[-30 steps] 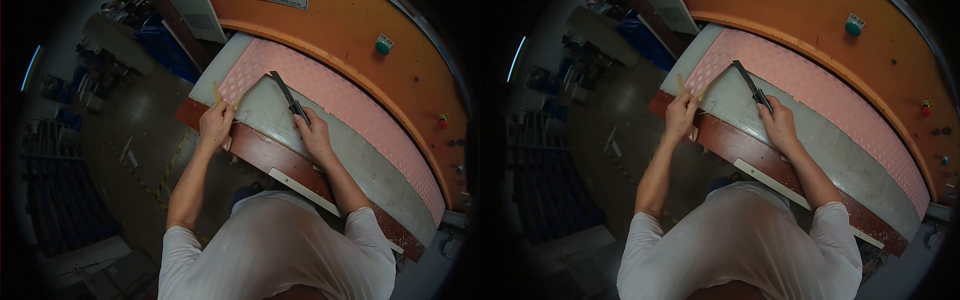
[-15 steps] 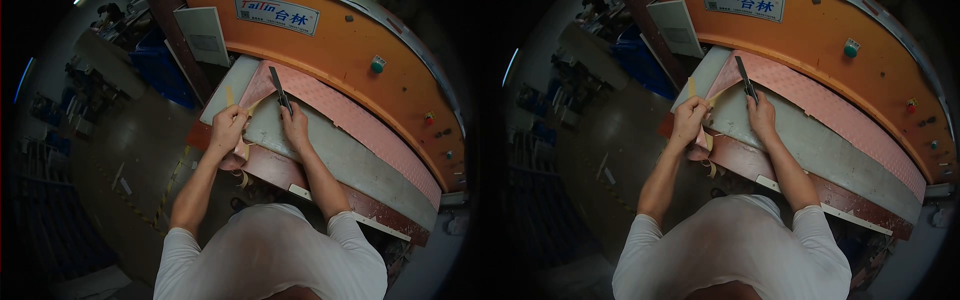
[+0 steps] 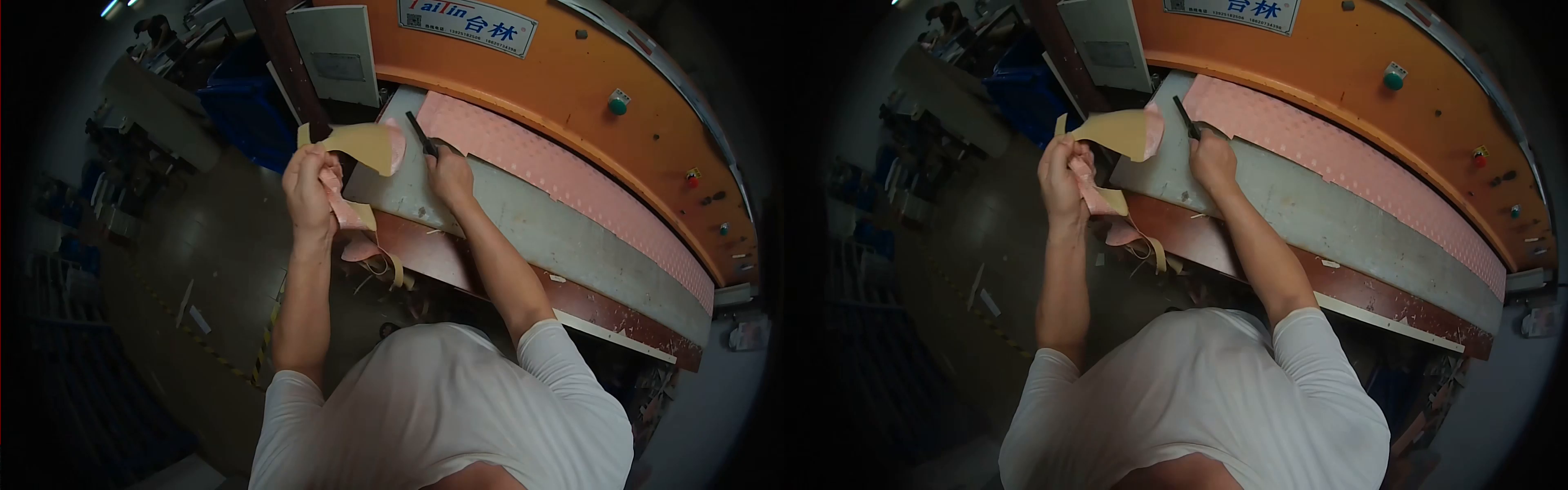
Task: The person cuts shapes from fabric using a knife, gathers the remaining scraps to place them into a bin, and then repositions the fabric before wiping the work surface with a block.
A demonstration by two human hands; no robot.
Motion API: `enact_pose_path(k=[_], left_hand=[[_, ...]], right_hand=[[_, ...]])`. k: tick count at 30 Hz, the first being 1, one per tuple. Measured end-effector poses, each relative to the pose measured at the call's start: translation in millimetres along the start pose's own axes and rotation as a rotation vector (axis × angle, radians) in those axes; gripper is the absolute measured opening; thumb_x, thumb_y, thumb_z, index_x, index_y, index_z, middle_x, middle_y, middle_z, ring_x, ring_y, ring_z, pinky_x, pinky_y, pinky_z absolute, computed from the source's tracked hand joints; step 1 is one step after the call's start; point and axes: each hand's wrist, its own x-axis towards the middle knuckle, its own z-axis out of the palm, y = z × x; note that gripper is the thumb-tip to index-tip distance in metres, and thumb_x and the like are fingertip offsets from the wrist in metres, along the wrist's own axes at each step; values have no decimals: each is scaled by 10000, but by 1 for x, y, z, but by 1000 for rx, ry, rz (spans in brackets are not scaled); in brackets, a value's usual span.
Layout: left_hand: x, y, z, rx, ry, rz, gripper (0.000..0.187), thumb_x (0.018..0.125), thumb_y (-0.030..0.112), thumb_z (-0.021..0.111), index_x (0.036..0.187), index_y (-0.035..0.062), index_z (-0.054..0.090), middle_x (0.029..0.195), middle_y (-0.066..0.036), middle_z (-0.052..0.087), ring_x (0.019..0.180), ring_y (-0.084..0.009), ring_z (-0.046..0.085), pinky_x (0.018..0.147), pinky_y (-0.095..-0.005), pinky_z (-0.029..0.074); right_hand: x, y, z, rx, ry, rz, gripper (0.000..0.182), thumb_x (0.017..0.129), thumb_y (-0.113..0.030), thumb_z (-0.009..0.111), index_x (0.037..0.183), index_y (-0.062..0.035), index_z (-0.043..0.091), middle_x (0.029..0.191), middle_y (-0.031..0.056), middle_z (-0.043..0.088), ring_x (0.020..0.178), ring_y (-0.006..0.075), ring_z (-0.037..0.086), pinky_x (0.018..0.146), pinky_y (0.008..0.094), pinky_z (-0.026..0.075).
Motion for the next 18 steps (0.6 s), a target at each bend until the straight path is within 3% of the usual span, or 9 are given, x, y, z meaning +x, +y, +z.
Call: enact_pose_path(k=[3, 5, 7, 9, 10, 12, 13, 15, 18], left_hand=[[-6, 49, -40, -103, 204, 206, 218, 982, 216, 495, 860, 53, 573, 764, -63, 589, 649, -155, 539, 558, -274, 420], [-9, 75, -99, -151, 447, 224, 253, 982, 282, 510, 889, 60, 588, 775, -55, 593, 694, -165, 548, 597, -296, 432], [-24, 81, -180, -15, 643, 154, 262, 980, 349, 573, 999, 92, 619, 939, -18, 629, 919, -162, 589, 748, -351, 473], [-55, 56, -250, 28, 760, 38, 283, 991, 343, 578, 1049, 70, 626, 995, -24, 632, 992, -180, 605, 833, -388, 512], [-81, 40, -265, 207, 843, -18, 251, 957, 311, 579, 910, 67, 609, 878, -39, 592, 798, -174, 580, 702, -348, 492], [-156, -43, -386, 360, 842, -275, 311, 972, 289, 540, 1011, -13, 606, 947, -91, 628, 827, -223, 611, 709, -358, 507], [-198, -86, -421, 473, 818, -445, 314, 972, 288, 539, 1013, -16, 607, 951, -95, 631, 827, -225, 613, 706, -361, 507], [-273, -147, -438, 611, 737, -771, 321, 973, 287, 538, 1018, -23, 608, 959, -102, 635, 825, -227, 616, 700, -367, 506], [-340, -208, -430, 715, 477, -1107, 331, 975, 285, 536, 1025, -34, 609, 971, -113, 642, 824, -231, 621, 691, -377, 506]], right_hand=[[16, -20, 14, -20, -50, -30, 313, 954, -288, 618, 1080, -5, 662, 854, 267, 687, 824, 454, 673, 751, 500, 535], [-1, -26, 9, 134, -31, -39, 324, 966, -291, 619, 1111, -5, 662, 839, 228, 698, 797, 389, 693, 735, 456, 545], [-28, -29, -5, 303, -105, -15, 340, 980, -297, 618, 1148, -5, 660, 820, 176, 699, 772, 304, 694, 717, 407, 546], [-60, -25, -24, 494, -239, 67, 360, 996, -305, 613, 1191, -4, 654, 799, 110, 693, 750, 198, 676, 699, 353, 538], [-74, -22, -31, 548, -243, 92, 369, 1003, -306, 609, 1215, -6, 648, 795, 75, 676, 751, 149, 639, 689, 319, 523], [-96, -13, -46, 633, -228, 151, 375, 1022, -294, 585, 1271, -18, 633, 819, 20, 655, 736, 87, 566, 663, 264, 486], [-104, -4, -48, 737, -210, 229, 388, 1026, -306, 560, 1274, -17, 633, 819, 44, 671, 759, 111, 601, 690, 279, 498], [-116, 4, -67, 870, -168, 389, 426, 1043, -296, 504, 1337, -3, 600, 868, 62, 693, 820, 119, 623, 757, 281, 500], [-127, 24, -99, 894, 31, 356, 417, 1059, -272, 475, 1387, -32, 571, 910, -7, 659, 759, 60, 498, 688, 228, 424]])
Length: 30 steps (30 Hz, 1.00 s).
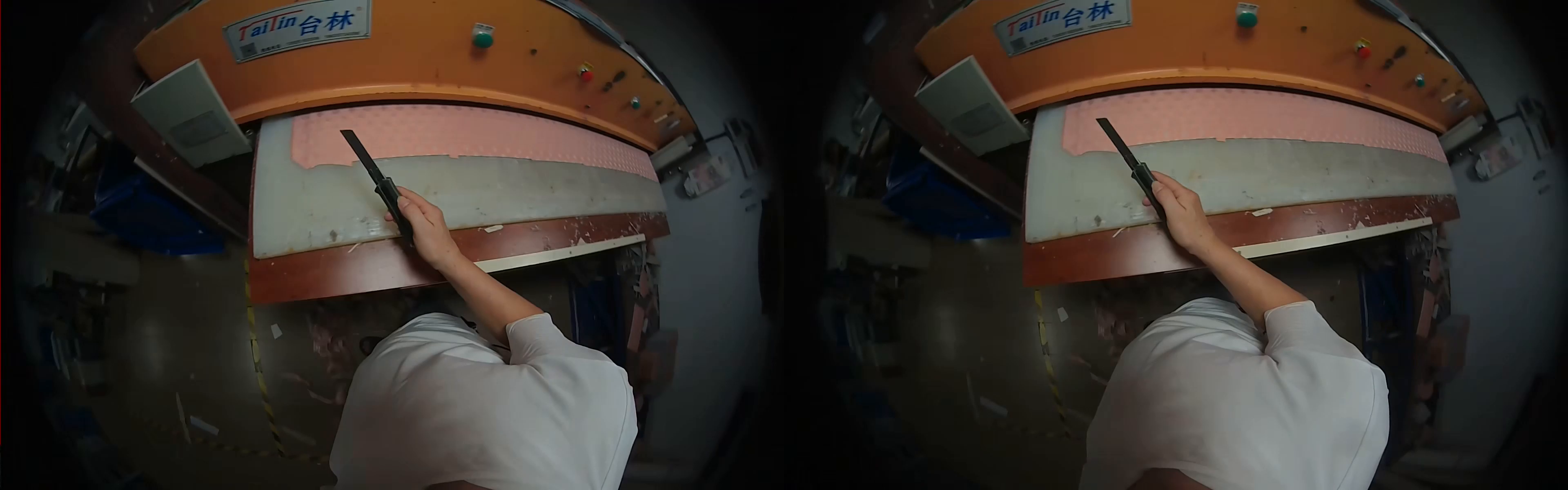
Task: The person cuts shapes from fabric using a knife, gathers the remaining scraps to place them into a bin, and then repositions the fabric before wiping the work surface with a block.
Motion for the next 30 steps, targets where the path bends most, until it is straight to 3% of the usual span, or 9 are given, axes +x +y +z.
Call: enact_pose_path(k=[4, 7, 10, 12, 14, 18, 25, 27, 30], left_hand=[[8, 1, 45, 161, -187, -1, 344, 977, 282, 533, 1034, -48, 612, 987, -127, 651, 821, -236, 627, 679, -390, 505], [23, 22, 68, 141, -230, 42, 354, 978, 280, 531, 1041, -59, 613, 998, -138, 658, 820, -240, 632, 671, -399, 505], [26, 45, 81, 52, -221, 96, 364, 980, 278, 529, 1048, -69, 615, 1010, -149, 665, 818, -244, 637, 662, -409, 505], [22, 58, 91, -38, -208, 133, 371, 981, 276, 528, 1053, -76, 616, 1018, -156, 670, 817, -247, 641, 656, -415, 504], [11, 66, 97, -127, -191, 180, 377, 982, 275, 527, 1057, -84, 617, 1026, -163, 674, 815, -249, 644, 650, -422, 504], [-28, 55, 123, -190, -215, 229, 391, 984, 272, 524, 1067, -98, 619, 1041, -177, 683, 813, -254, 650, 638, -434, 504], [-84, -1, 153, 407, 53, 261, 449, 974, 256, 533, 922, -178, 634, 893, -191, 695, 734, -218, 610, 622, -431, 478], [-85, -5, 155, 124, -24, 435, 434, 961, 253, 543, 893, -167, 625, 829, -168, 671, 716, -214, 576, 619, -428, 454], [-127, 8, 155, 63, 38, 429, 376, 948, 233, 544, 882, -130, 617, 797, -127, 631, 713, -210, 543, 623, -413, 434]], right_hand=[[-9, -7, -72, -52, 275, -71, 459, 1061, -271, 516, 1416, 18, 532, 1147, 55, 697, 1059, 99, 590, 952, 250, 446], [-7, -3, -138, -112, 522, -152, 437, 979, -216, 662, 1327, 43, 609, 1084, 9, 683, 953, 83, 576, 846, 240, 471], [3, -3, -217, -185, 622, -151, 347, 956, -186, 695, 1183, 72, 651, 988, -9, 666, 856, 70, 571, 785, 223, 471], [26, -4, -267, -91, 735, -209, 249, 952, -203, 706, 1070, 15, 681, 918, -10, 650, 816, 83, 576, 751, 253, 474], [59, 4, -339, -304, 850, -249, 278, 934, -224, 725, 1059, 20, 682, 895, 8, 667, 790, 92, 589, 726, 252, 486], [125, 1, -469, -665, 1073, -250, 488, 811, -353, 795, 1045, 57, 670, 901, 172, 726, 862, 294, 710, 801, 392, 526], [199, -33, -598, -1086, 1083, -349, 604, 780, -493, 803, 1047, 35, 683, 1024, 211, 709, 960, 382, 687, 854, 453, 524], [208, -39, -609, -1145, 1053, -391, 633, 779, -517, 795, 1069, 35, 684, 1051, 216, 706, 992, 382, 683, 872, 447, 525], [222, -29, -629, -1234, 992, -373, 704, 753, -594, 776, 1089, 20, 705, 1044, 193, 726, 1011, 355, 690, 892, 424, 523]])
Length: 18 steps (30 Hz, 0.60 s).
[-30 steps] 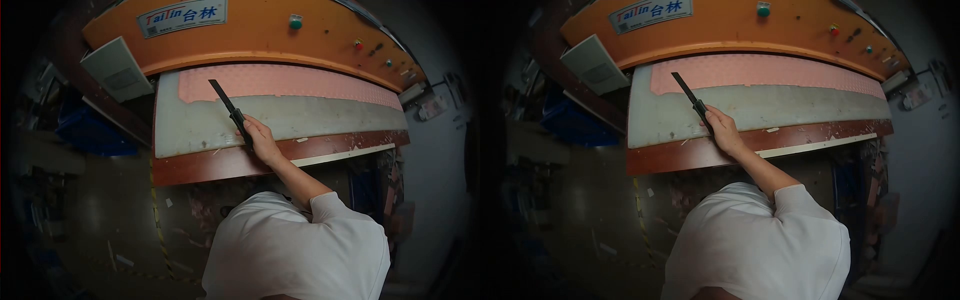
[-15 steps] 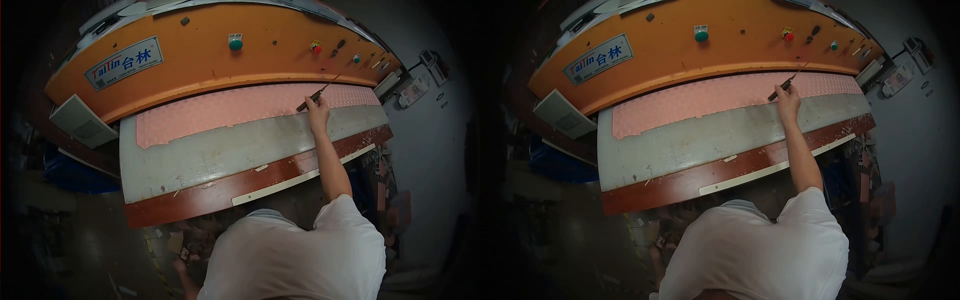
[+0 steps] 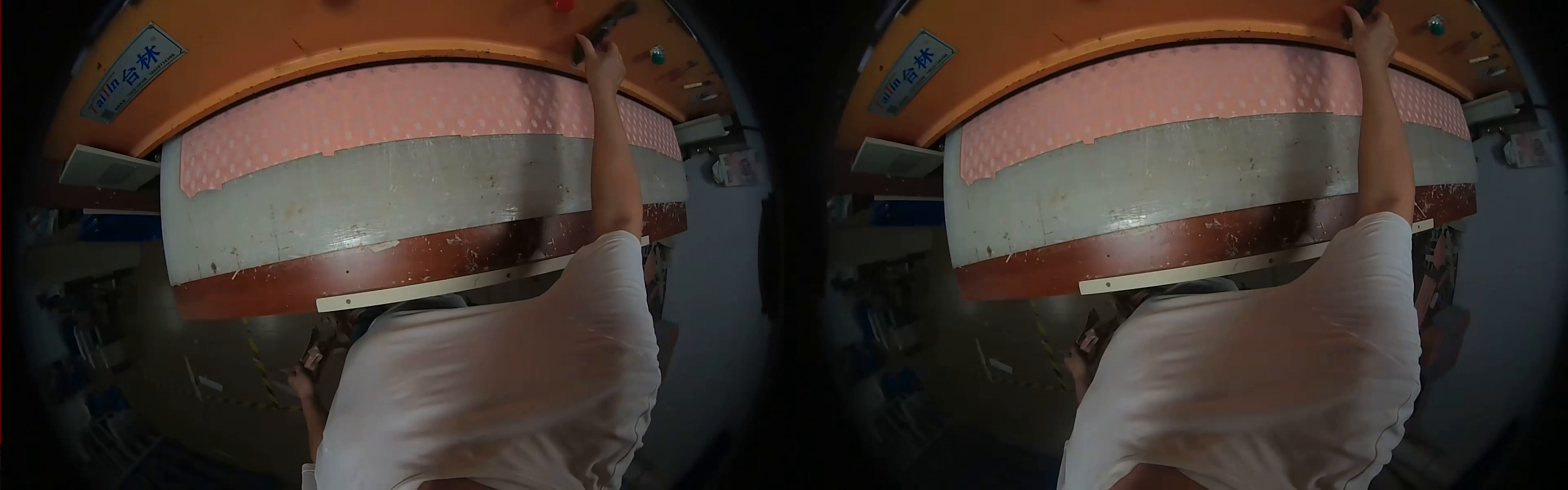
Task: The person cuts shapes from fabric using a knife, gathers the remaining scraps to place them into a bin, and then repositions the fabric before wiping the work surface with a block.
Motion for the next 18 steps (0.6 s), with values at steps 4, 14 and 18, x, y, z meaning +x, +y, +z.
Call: enact_pose_path(k=[4, 14, 18], left_hand=[[-8, 36, 0, 302, 54, -77, 284, 949, 193, 533, 988, -73, 622, 923, -123, 628, 762, -214, 566, 642, -382, 459], [-10, 27, -14, -129, 73, -55, 271, 1001, 252, 542, 942, -8, 595, 841, -58, 592, 778, -165, 560, 637, -415, 426], [-65, 150, -37, -478, 259, -190, 276, 1060, 263, 477, 874, 63, 518, 663, -31, 468, 566, -158, 430, 573, -409, 400]], right_hand=[[-3, 26, 20, -8, -10, -20, 738, 769, -633, 743, 1134, 7, 706, 1087, 185, 728, 1046, 352, 687, 914, 415, 520], [-259, -181, -159, 1115, -972, 295, 300, 1000, -201, 624, 1204, 12, 679, 1069, 83, 720, 918, 118, 643, 789, 271, 527], [-393, -279, -243, 1270, -1950, 77, 297, 962, -182, 676, 1195, 3, 684, 1081, 92, 732, 1007, 148, 678, 883, 297, 538]])
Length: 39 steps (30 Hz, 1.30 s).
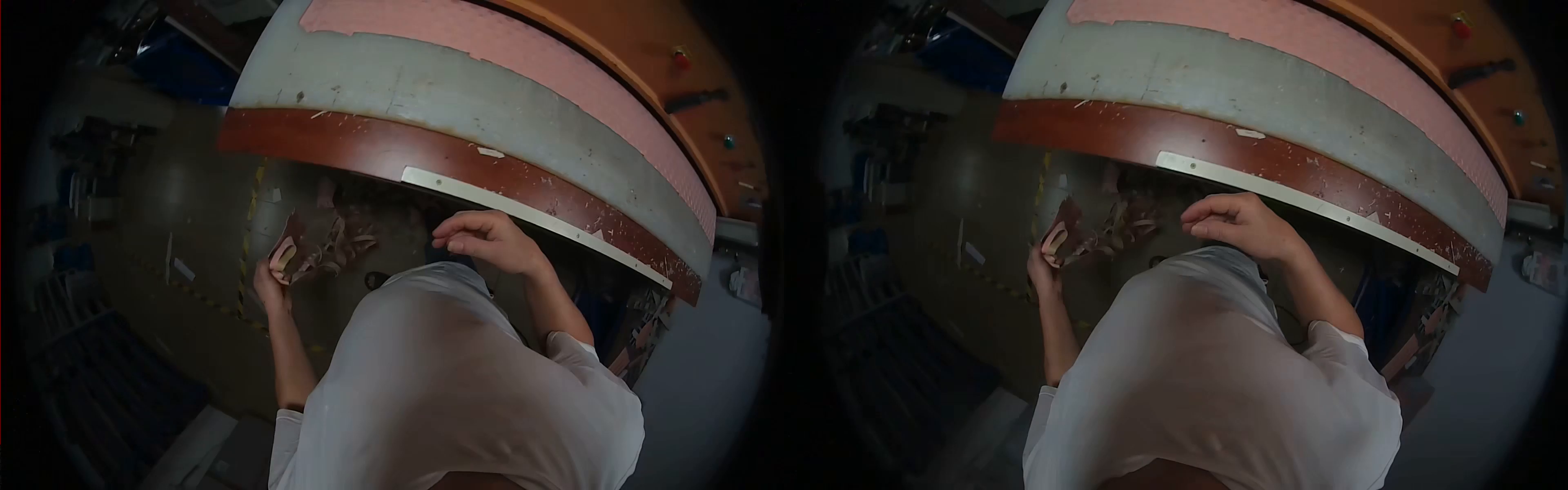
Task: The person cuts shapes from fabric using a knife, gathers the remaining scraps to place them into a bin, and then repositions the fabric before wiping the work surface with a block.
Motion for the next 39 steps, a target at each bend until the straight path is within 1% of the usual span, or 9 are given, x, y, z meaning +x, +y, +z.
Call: enact_pose_path(k=[2, 8, 14, 17, 19, 24, 28, 34, 39], left_hand=[[-10, 35, -31, -291, -141, 91, 243, 1056, 253, 477, 930, 52, 530, 672, -33, 485, 542, -144, 417, 541, -363, 376], [-103, 198, -178, -589, -504, 524, 266, 1060, 245, 451, 1060, 17, 587, 878, -93, 622, 592, -110, 469, 472, -237, 332], [-237, 309, -380, -252, -78, 988, 239, 1048, 201, 490, 1124, 4, 601, 1038, -111, 646, 721, -123, 522, 572, -250, 374], [-278, 305, -451, 11, 424, 1028, 246, 1048, 204, 494, 1155, 7, 598, 1084, -112, 643, 790, -143, 542, 637, -268, 402], [-288, 287, -497, 132, 681, 929, 253, 1049, 205, 496, 1175, 10, 595, 1114, -113, 641, 837, -156, 555, 680, -280, 421], [-245, 196, -573, 256, 876, 524, 276, 1049, 209, 503, 1226, 16, 588, 1190, -115, 635, 953, -189, 588, 788, -310, 467], [-139, 73, -533, 159, 647, 237, 300, 1049, 213, 508, 1266, 21, 583, 1251, -116, 631, 1046, -215, 615, 874, -334, 504], [-11, -105, -307, -60, 184, 57, 344, 1052, 301, 527, 1216, 9, 607, 1149, -110, 649, 942, -192, 655, 794, -346, 532], [-30, -125, -145, 252, -326, 436, 412, 1022, 217, 582, 1366, 22, 469, 1280, -108, 608, 1093, -187, 621, 936, -341, 504]], right_hand=[[23, 42, 47, -265, -173, 169, 379, 921, -185, 721, 1223, 32, 648, 1158, 127, 691, 1060, 180, 659, 915, 317, 527], [77, 253, 66, -996, 218, 235, 990, 744, -320, 862, 1535, -58, 328, 1502, 220, 416, 1348, 348, 475, 1072, 403, 446], [164, 279, 122, -1291, 390, 223, 1261, 694, -341, 888, 1606, -121, 46, 1649, 186, 136, 1480, 356, 266, 1176, 511, 293], [236, 306, 179, -1147, 498, -99, 944, 772, -341, 794, 1545, -93, 312, 1565, 191, 365, 1424, 359, 376, 1179, 555, 248], [277, 287, 219, -1109, -129, 229, 593, 836, -296, 696, 1361, -46, 584, 1364, 197, 601, 1315, 351, 531, 1145, 527, 338], [289, 253, 283, -1074, -227, 324, 338, 900, -225, 575, 1118, -28, 741, 1255, 213, 659, 1186, 365, 630, 994, 442, 514], [250, 261, 248, -898, 7, 495, 356, 900, -234, 579, 1145, -20, 723, 1223, 228, 667, 1135, 379, 651, 964, 445, 523], [229, 248, 259, -592, 309, 242, 385, 914, -345, 659, 1137, -32, 675, 1021, 224, 716, 928, 388, 699, 802, 450, 542], [209, 177, 352, -350, 268, -43, 386, 910, -273, 668, 1111, 54, 636, 924, 261, 689, 845, 372, 692, 768, 439, 534]])
